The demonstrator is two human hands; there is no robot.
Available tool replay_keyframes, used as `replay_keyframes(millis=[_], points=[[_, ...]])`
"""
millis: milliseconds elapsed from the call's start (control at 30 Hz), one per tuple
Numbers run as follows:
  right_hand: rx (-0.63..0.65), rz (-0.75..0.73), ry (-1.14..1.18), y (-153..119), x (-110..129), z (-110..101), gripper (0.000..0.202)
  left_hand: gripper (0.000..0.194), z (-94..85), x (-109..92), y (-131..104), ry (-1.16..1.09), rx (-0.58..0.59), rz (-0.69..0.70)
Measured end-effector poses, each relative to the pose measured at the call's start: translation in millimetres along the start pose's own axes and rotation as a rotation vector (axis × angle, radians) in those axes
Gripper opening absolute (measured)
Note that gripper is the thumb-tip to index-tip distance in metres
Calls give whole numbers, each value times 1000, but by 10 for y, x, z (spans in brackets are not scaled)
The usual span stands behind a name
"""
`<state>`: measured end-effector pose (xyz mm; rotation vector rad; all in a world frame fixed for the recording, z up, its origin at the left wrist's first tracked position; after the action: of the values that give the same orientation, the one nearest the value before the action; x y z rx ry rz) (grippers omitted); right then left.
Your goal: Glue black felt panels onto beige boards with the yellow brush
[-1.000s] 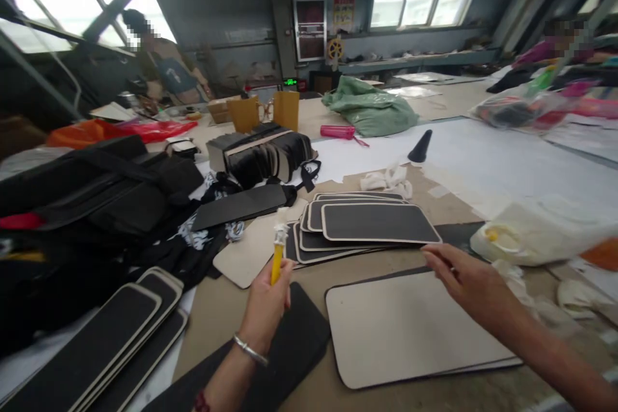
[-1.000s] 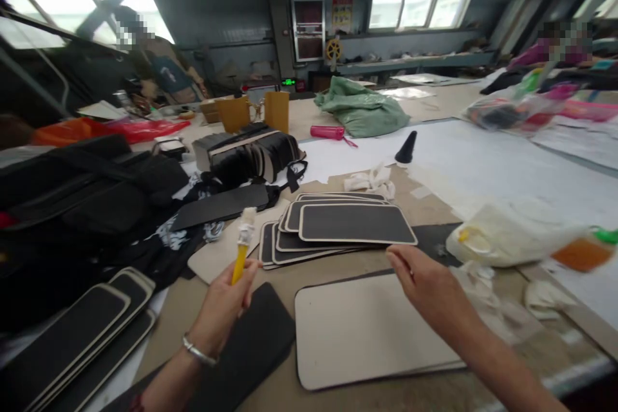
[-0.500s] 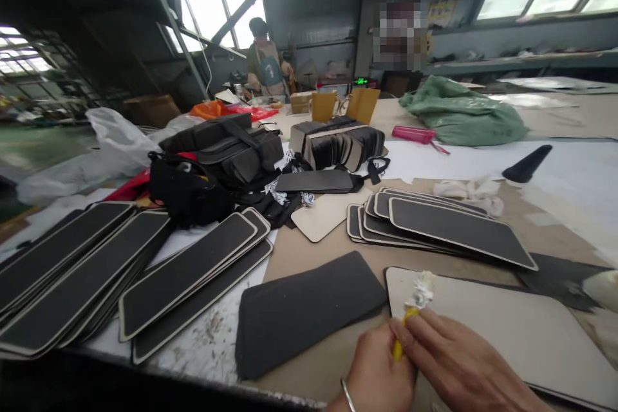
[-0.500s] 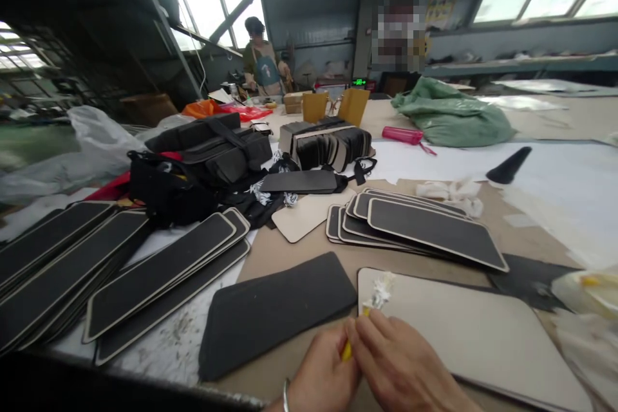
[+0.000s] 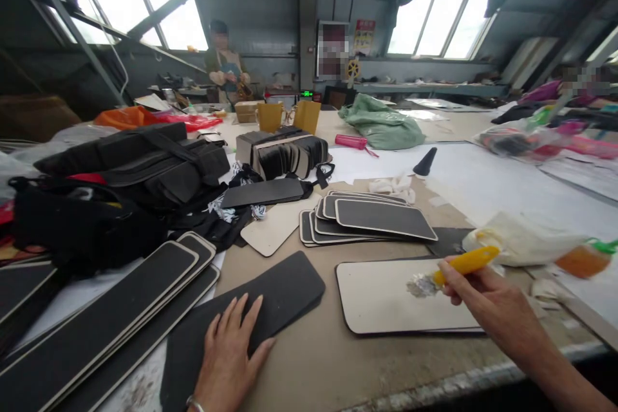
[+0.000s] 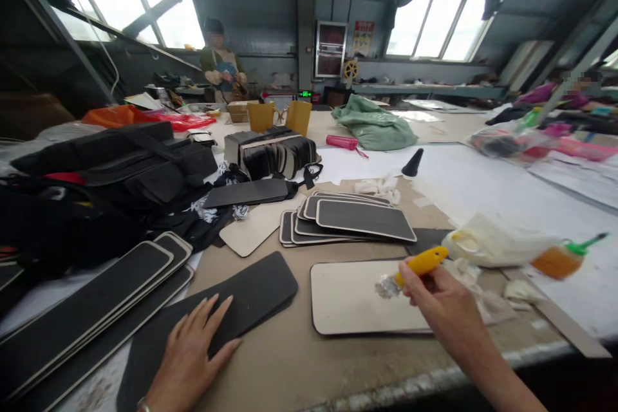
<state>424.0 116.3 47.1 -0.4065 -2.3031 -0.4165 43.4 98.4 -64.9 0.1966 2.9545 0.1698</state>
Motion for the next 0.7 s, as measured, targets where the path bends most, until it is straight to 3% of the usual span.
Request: replay_keyframes(millis=[67, 167, 267, 367, 533, 700], points=[[37, 149, 167, 0, -63, 59, 51, 49, 31, -91, -4, 27, -137, 49], [80, 254, 375, -26, -88, 255, 53, 51, 52, -481, 28, -74, -260, 291], [151, 296, 467, -60, -61, 525, 53, 51, 90, -950, 100, -229, -254, 511], [183, 303, 538, -73, -28, 768, 53, 46, 152, -1263, 169, -331, -221, 610], [198, 330, 595, -52, -13, 953, 53, 35, 264, -1422, 204, -426, -238, 613], [227, 348, 667, 7, 39, 1023, 53, 24, 300, -1373, 200, -434, -286, 519]])
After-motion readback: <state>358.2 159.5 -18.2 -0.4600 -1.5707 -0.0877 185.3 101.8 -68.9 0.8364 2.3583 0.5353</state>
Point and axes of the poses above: each hand's wrist, its own y-axis towards the middle knuckle, its own z-axis out of the palm, x = y × z, the point moved 1 cm from there along y, towards the middle knuckle, and after that the axes turned 4 degrees about z, right-handed, at the moved point
